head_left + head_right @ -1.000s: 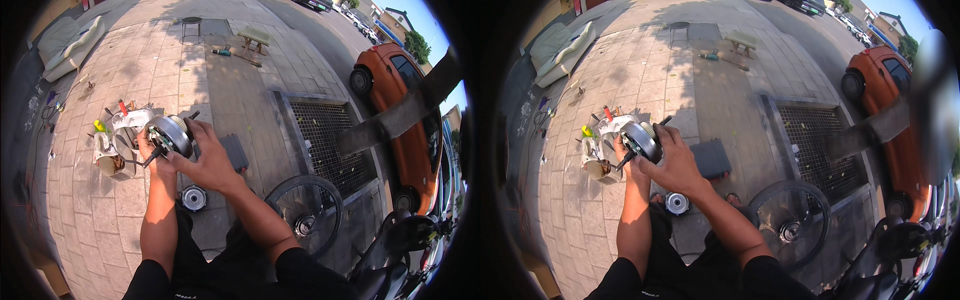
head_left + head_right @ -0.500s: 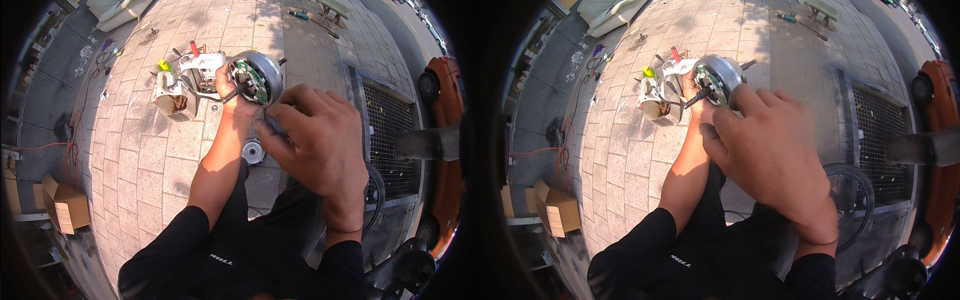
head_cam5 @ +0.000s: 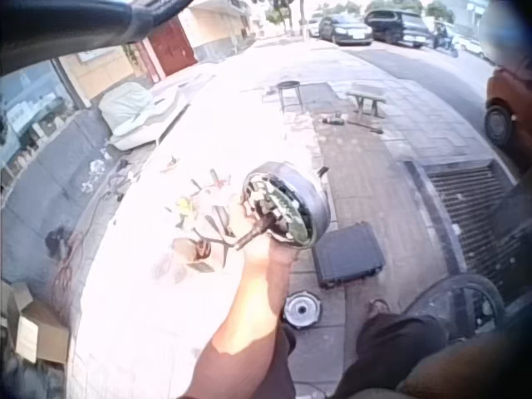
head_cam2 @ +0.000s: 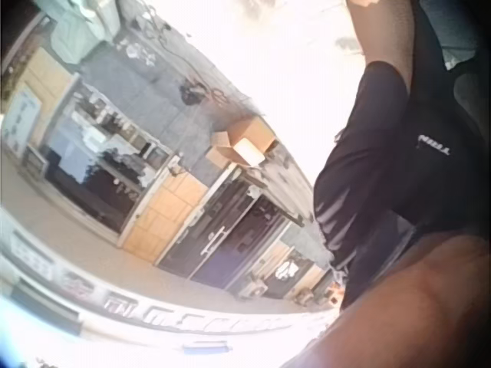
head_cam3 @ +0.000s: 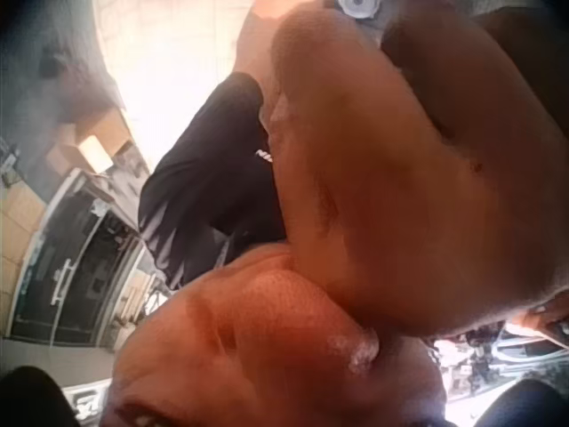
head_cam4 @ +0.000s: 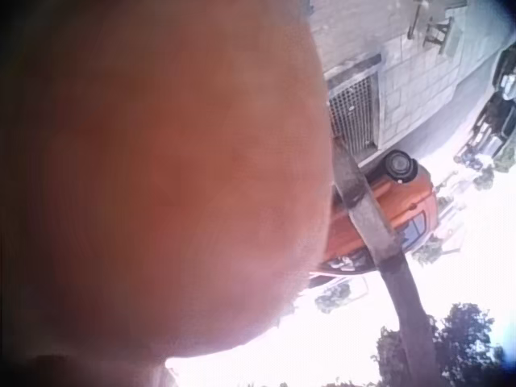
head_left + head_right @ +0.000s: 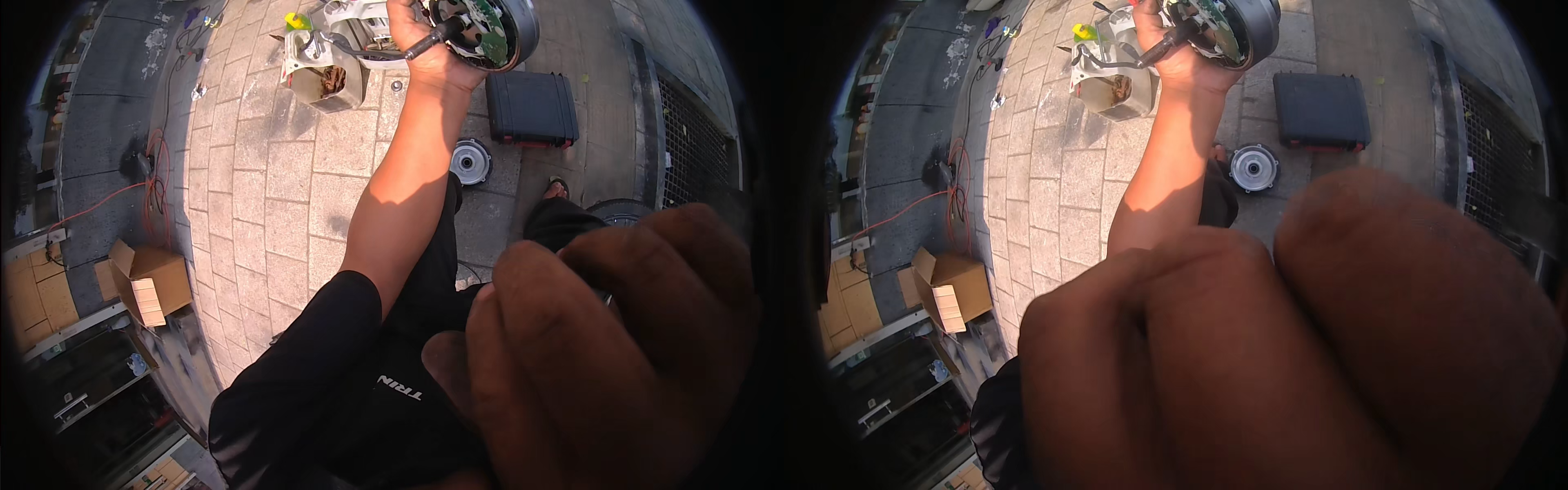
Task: The person holds a disassembled electric motor component, likely a stator, and rotates it to inspect the internal windings and structure. The person turns the object over in their hands to view different angles while sitting on the ground.
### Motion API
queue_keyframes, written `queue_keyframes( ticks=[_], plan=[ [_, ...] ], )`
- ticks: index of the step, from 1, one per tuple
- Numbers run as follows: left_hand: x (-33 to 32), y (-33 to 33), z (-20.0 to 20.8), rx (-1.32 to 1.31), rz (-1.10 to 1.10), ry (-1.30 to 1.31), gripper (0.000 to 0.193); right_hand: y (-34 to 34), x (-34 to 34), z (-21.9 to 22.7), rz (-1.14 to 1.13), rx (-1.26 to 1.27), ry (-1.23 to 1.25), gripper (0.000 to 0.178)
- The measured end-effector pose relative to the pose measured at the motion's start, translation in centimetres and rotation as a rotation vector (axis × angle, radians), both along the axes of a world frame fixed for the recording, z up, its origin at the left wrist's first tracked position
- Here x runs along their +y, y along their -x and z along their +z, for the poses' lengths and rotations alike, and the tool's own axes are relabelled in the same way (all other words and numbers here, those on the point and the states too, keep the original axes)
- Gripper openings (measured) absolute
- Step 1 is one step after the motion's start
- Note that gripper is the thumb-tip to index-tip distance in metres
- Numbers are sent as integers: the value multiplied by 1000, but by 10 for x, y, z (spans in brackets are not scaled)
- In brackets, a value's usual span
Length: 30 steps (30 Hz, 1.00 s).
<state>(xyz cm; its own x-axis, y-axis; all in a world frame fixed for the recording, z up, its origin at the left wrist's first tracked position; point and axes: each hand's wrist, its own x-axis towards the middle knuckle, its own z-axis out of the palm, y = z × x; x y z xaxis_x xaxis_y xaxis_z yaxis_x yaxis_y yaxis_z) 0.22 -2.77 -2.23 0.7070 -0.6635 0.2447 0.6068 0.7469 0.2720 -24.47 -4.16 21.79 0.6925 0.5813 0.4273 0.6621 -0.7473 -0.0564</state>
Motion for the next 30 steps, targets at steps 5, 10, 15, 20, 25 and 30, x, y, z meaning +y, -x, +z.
queue_keyframes(
  ticks=[5, 10, 15, 20, 25, 30],
  plan=[
    [1, 15, 24, 138, 245, -228, 56, -22, -42, -32, -491, 32, -425, 39],
    [2, 6, 3, -151, 367, -172, 55, -69, -62, -123, -730, -129, -712, 77],
    [3, 15, 13, 6, 378, -182, 41, -91, -53, -153, -682, -139, -888, 72],
    [3, 28, 28, -87, 206, -97, 48, -97, -57, -171, -671, -263, -866, 72],
    [-1, 15, 17, 145, 331, -174, 51, -97, -52, -172, -657, -332, -856, 74],
    [0, 12, 12, 59, 259, -114, 52, -101, -52, -171, -641, -378, -815, 78]
  ],
)
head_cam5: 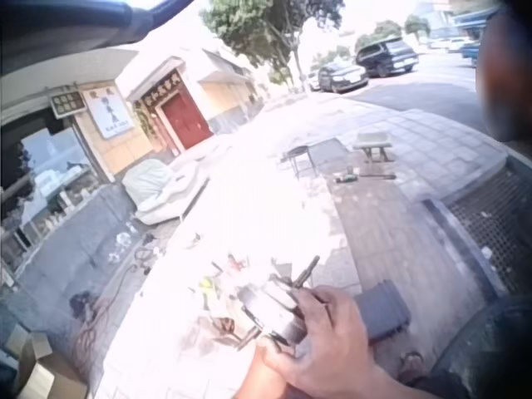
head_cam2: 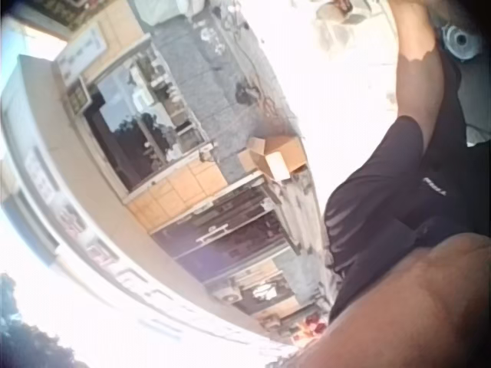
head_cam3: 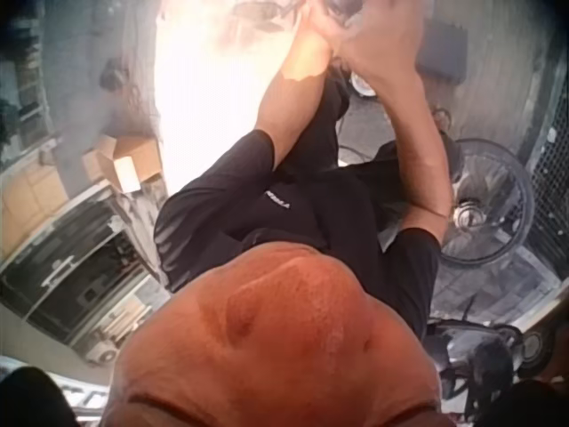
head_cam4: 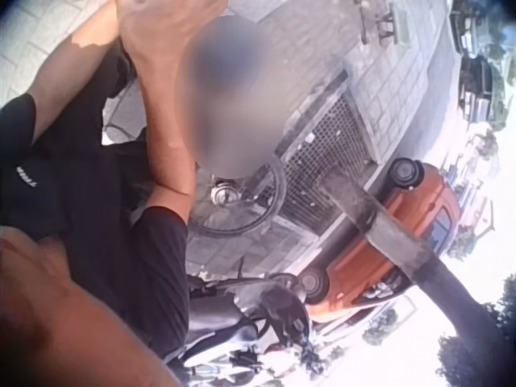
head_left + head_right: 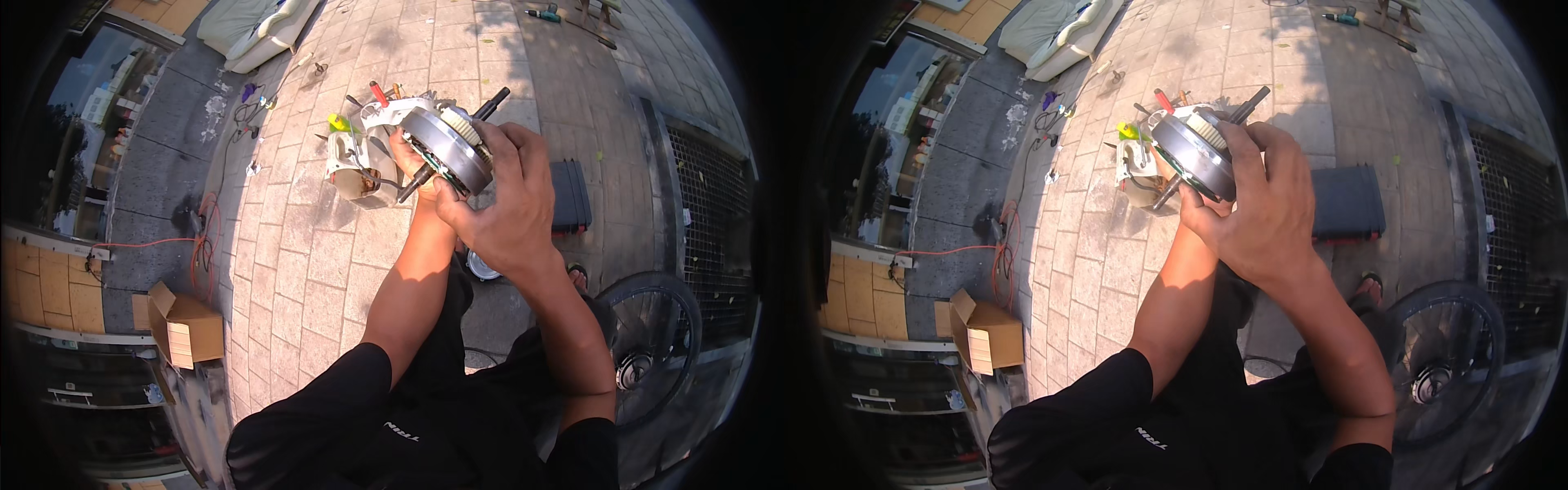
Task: The person holds a disassembled electric motor component, likely a stator, and rotates it to inspect the internal windings and structure. The person turns the object over in their hands to view different angles while sitting on the ground.
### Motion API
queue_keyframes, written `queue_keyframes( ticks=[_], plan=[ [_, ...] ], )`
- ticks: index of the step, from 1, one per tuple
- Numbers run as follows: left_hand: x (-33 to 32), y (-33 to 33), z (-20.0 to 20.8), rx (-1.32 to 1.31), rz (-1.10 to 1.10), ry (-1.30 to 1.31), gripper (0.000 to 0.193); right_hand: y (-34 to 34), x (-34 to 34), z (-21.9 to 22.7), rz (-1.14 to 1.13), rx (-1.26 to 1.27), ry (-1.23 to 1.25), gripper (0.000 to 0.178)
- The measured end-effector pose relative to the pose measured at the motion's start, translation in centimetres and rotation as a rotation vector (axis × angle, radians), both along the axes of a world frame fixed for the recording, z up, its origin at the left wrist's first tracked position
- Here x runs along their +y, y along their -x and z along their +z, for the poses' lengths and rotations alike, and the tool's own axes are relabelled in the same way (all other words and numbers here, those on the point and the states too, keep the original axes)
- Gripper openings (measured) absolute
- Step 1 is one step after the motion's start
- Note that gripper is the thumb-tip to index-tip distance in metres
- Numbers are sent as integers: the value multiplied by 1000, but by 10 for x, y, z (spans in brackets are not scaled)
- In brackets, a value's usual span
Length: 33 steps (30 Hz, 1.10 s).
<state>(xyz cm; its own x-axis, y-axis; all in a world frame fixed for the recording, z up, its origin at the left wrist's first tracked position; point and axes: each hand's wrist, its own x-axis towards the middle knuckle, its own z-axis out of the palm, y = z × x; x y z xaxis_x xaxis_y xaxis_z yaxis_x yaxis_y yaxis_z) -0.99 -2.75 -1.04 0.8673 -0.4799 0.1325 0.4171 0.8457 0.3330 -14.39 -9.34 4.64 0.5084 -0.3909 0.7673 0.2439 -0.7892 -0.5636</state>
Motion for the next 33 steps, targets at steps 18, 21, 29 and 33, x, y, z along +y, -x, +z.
queue_keyframes(
  ticks=[18, 21, 29, 33],
  plan=[
    [3, -18, -17, 8, 8, 33, 55, -13, 7, -7, 22, 15, -9, 73],
    [5, -24, -22, -24, 39, 31, 55, -13, 8, -8, 32, 24, -17, 72],
    [11, -25, -22, 24, -37, 56, 53, -15, 7, -10, 49, 25, -29, 71],
    [13, -27, -25, -7, -89, 87, 54, -15, 8, -9, 57, 30, -50, 70]
  ],
)
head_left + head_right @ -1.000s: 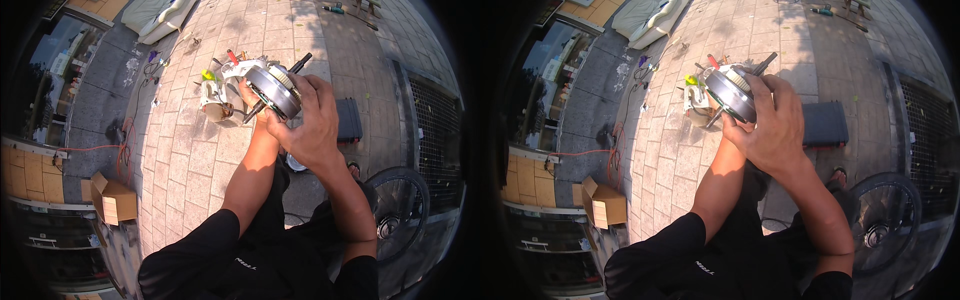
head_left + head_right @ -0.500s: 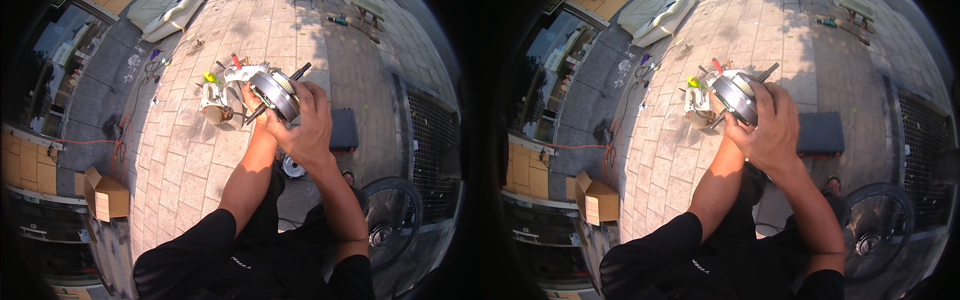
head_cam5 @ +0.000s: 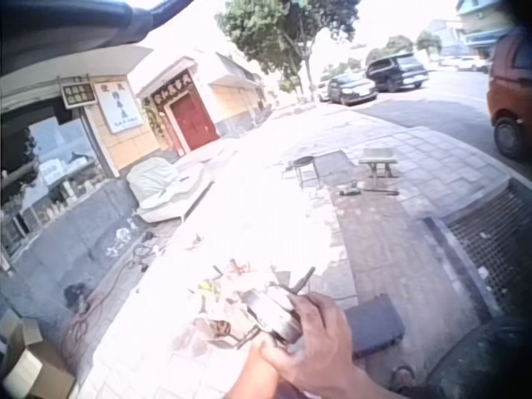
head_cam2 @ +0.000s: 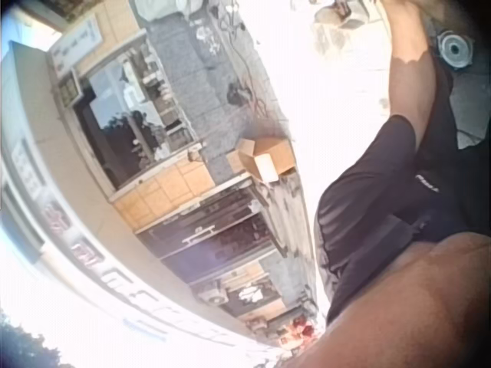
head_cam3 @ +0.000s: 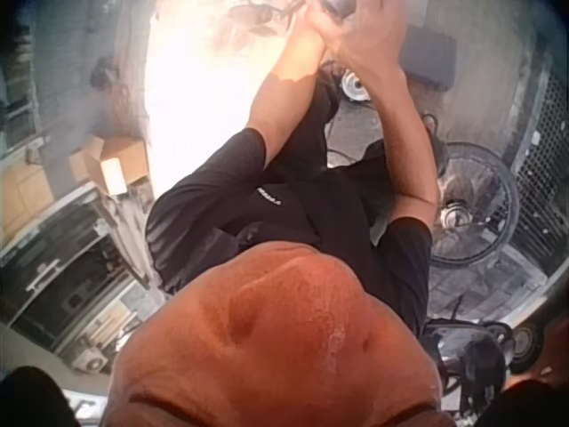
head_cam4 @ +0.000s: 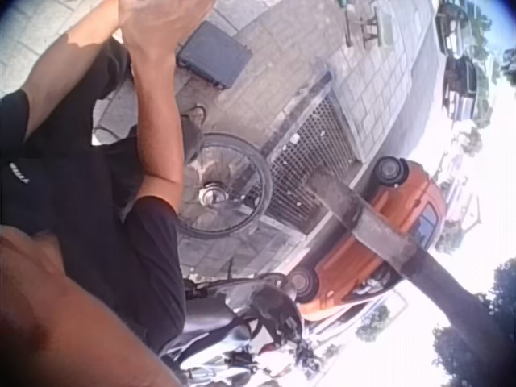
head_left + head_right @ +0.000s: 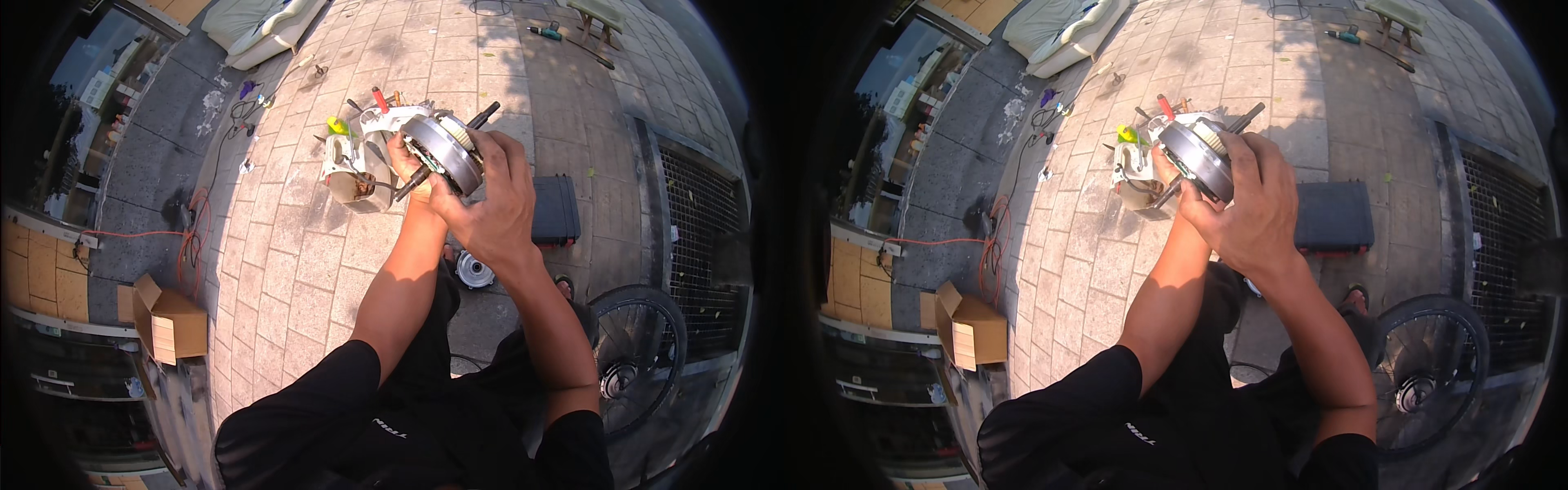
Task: The person holds a disassembled electric motor component, likely a stator, and rotates it to inspect the internal windings and structure. The person turns the object over in their hands to view different angles while sitting on the ground.
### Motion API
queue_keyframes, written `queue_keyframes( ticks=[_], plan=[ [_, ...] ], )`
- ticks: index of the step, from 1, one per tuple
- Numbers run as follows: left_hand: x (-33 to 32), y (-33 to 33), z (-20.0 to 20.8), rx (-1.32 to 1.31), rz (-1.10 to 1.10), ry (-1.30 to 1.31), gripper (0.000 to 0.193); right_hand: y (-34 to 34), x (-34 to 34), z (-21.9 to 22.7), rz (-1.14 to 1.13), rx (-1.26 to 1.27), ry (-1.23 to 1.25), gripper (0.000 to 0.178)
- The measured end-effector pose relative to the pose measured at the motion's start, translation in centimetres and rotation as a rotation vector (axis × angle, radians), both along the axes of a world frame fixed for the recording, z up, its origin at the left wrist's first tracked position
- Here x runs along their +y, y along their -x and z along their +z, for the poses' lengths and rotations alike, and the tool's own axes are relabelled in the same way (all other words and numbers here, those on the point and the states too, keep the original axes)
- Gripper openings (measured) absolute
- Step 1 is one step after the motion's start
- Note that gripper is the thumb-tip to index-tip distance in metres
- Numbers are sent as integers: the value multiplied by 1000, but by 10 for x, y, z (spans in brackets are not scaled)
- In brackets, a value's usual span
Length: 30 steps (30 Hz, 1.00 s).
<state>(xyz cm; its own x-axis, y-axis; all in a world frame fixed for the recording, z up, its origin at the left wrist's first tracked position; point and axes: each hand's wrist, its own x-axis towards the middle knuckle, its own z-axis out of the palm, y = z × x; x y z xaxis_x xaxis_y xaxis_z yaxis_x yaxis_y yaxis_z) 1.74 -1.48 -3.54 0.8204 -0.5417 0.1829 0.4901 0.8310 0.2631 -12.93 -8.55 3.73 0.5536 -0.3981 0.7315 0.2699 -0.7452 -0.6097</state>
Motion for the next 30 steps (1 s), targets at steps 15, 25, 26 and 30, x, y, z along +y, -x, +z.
queue_keyframes(
  ticks=[15, 25, 26, 30],
  plan=[
    [-6, 5, 4, 32, 191, -177, 47, -4, -5, -4, 17, 16, -91, 68],
    [-6, 12, 15, 52, 172, -159, 49, -5, -5, -6, 64, 42, -172, 65],
    [-5, 13, 16, 47, 167, -153, 49, -5, -5, -5, 70, 40, -185, 64],
    [-4, 11, 17, 77, 153, -152, 50, -7, -6, -8, 93, 42, -218, 64]
  ],
)
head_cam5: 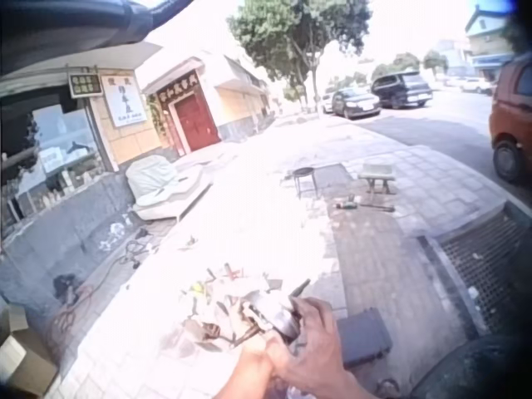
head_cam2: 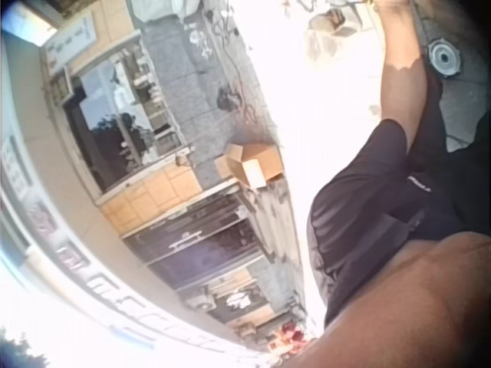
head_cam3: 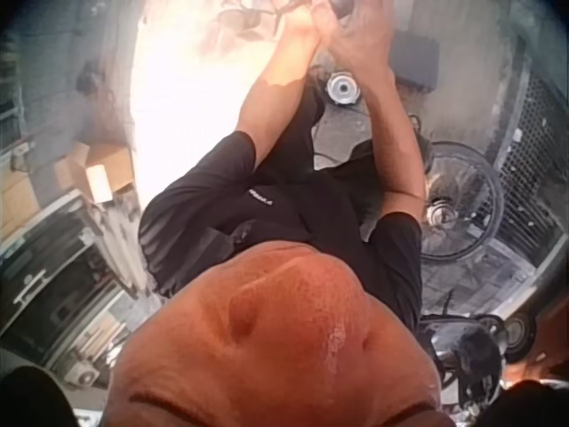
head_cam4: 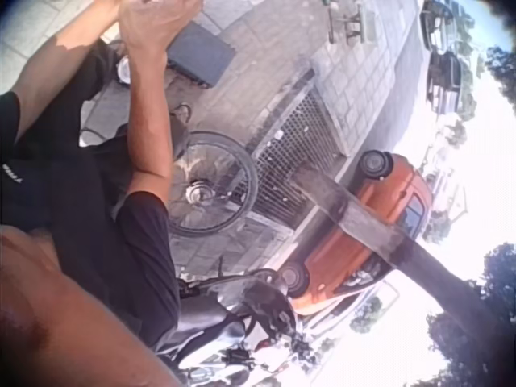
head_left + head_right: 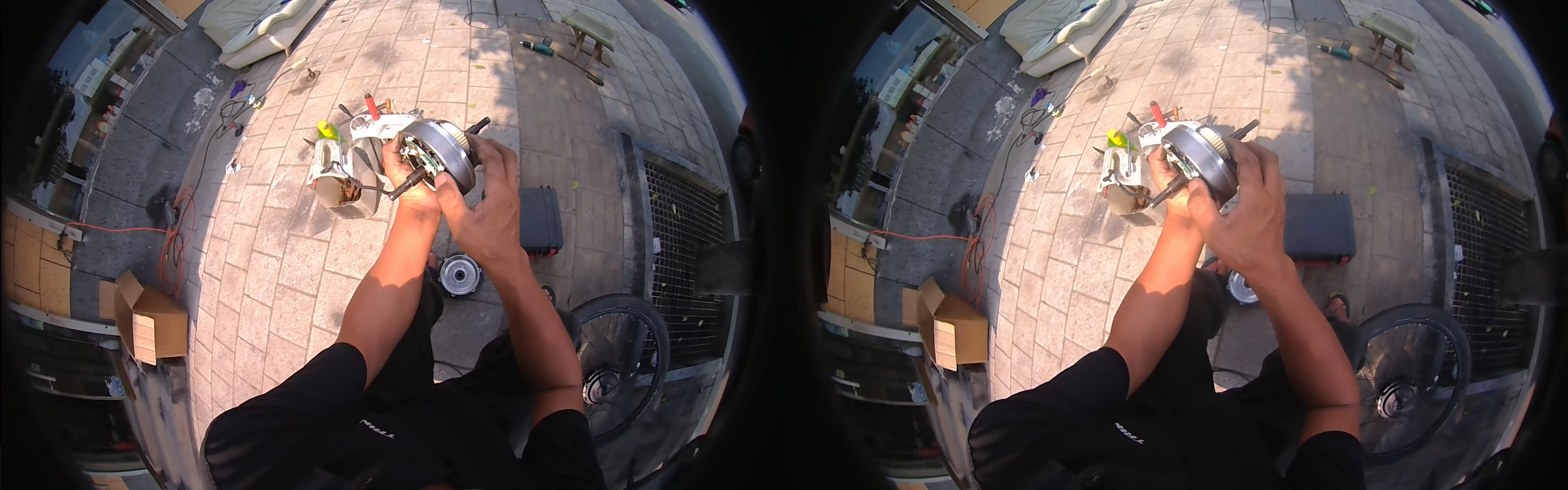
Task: The person holds a disassembled electric motor component, likely a stator, and rotates it to inspect the internal windings and structure. The person turns the object over in their hands to view different angles while sitting on the ground.
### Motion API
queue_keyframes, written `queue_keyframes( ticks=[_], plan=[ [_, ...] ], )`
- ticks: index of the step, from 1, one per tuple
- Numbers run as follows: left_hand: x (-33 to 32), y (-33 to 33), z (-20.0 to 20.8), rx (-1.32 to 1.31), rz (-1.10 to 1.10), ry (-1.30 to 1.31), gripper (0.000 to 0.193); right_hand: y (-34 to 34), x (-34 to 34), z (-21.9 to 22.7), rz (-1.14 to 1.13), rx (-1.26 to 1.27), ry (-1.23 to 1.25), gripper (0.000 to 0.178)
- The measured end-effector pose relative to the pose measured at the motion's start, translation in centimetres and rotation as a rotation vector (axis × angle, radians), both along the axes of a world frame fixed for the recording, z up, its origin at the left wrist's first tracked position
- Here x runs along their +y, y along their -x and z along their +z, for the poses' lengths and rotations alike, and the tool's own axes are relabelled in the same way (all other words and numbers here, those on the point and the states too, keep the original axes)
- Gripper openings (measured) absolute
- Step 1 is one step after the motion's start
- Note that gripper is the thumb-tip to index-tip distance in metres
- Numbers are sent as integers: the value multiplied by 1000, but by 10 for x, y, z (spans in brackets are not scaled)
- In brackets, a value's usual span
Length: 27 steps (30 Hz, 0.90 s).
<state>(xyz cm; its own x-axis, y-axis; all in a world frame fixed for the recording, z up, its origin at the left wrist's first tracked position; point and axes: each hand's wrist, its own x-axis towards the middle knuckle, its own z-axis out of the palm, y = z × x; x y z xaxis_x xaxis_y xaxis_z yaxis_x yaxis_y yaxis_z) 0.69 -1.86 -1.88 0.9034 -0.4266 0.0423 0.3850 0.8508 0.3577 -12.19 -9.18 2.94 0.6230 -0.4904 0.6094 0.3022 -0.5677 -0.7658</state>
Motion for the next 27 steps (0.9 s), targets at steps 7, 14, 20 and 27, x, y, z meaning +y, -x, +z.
queue_keyframes(
  ticks=[7, 14, 20, 27],
  plan=[
    [1, -5, -8, -25, -9, 7, 52, 2, -1, 5, 35, 46, -43, 62],
    [2, -4, -6, -21, 22, -16, 52, 3, 1, 6, 39, 48, -56, 61],
    [3, -6, -6, 15, 3, -11, 49, 2, 1, 3, 17, 39, -43, 62],
    [0, -2, -1, 57, 16, -32, 49, 1, 1, 0, -10, 46, -61, 63]
  ],
)
